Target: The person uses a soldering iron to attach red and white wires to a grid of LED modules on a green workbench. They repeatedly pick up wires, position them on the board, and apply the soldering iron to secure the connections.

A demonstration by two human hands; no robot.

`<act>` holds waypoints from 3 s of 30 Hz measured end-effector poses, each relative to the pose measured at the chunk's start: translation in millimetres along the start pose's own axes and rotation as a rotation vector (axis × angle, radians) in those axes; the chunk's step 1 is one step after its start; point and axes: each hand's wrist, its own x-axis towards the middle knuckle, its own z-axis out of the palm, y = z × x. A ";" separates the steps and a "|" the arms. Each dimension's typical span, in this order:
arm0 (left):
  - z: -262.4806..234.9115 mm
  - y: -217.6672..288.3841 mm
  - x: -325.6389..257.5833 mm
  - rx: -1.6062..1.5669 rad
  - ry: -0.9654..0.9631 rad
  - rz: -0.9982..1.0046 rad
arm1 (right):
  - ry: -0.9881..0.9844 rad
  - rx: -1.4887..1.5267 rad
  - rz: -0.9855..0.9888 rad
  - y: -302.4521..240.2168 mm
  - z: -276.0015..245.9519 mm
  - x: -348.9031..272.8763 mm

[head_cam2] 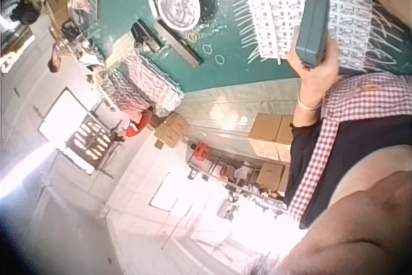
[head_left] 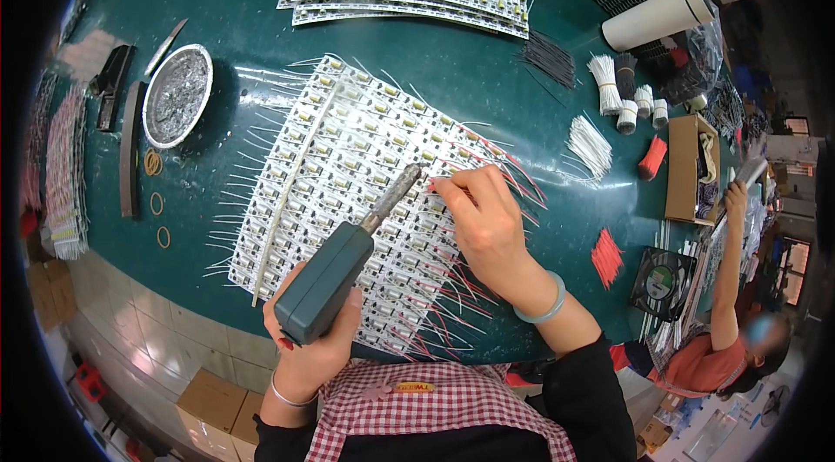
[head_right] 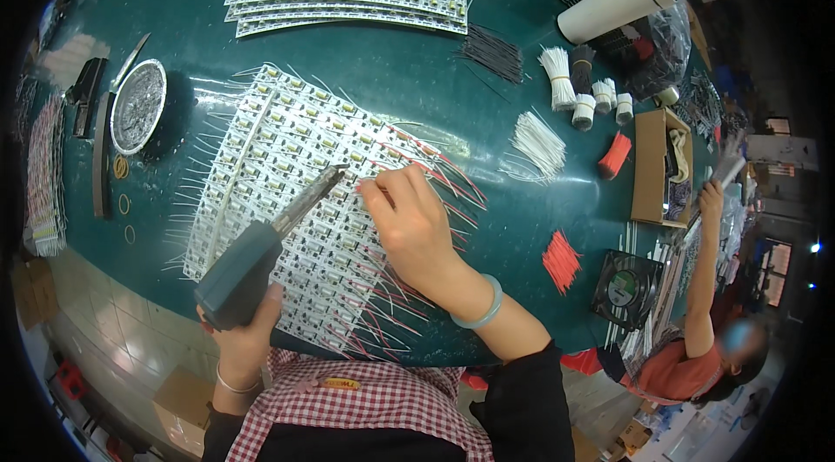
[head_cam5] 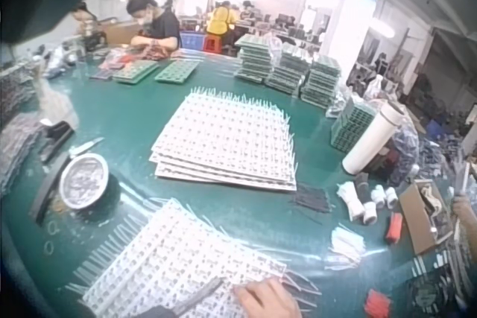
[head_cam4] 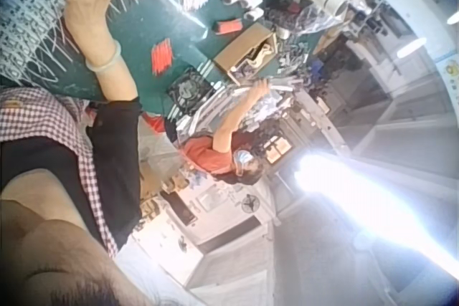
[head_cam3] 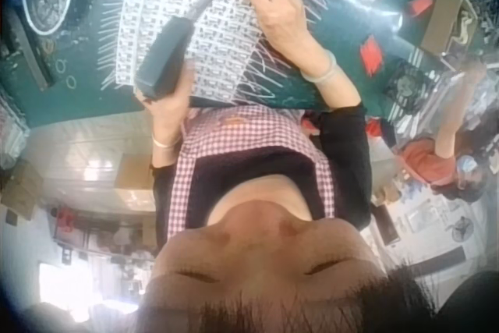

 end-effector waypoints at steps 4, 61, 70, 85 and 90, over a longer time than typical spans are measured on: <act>-3.8 2.9 -1.9 -0.026 -0.021 -0.086 | 0.011 -0.018 0.009 -0.5 0.2 -1.1; -10.3 -1.3 -17.0 -0.019 -0.051 -0.005 | -0.024 0.033 0.023 -18.3 1.8 -12.6; -5.9 -1.5 -18.5 -0.037 -0.061 -0.067 | 0.010 0.055 0.034 -19.7 3.6 -14.3; -4.7 -3.2 -20.1 -0.045 -0.062 -0.107 | 0.001 0.080 0.047 -18.8 4.3 -13.9; -5.5 -1.7 -19.1 0.055 -0.068 -0.045 | -0.002 0.060 0.035 -18.4 4.2 -13.8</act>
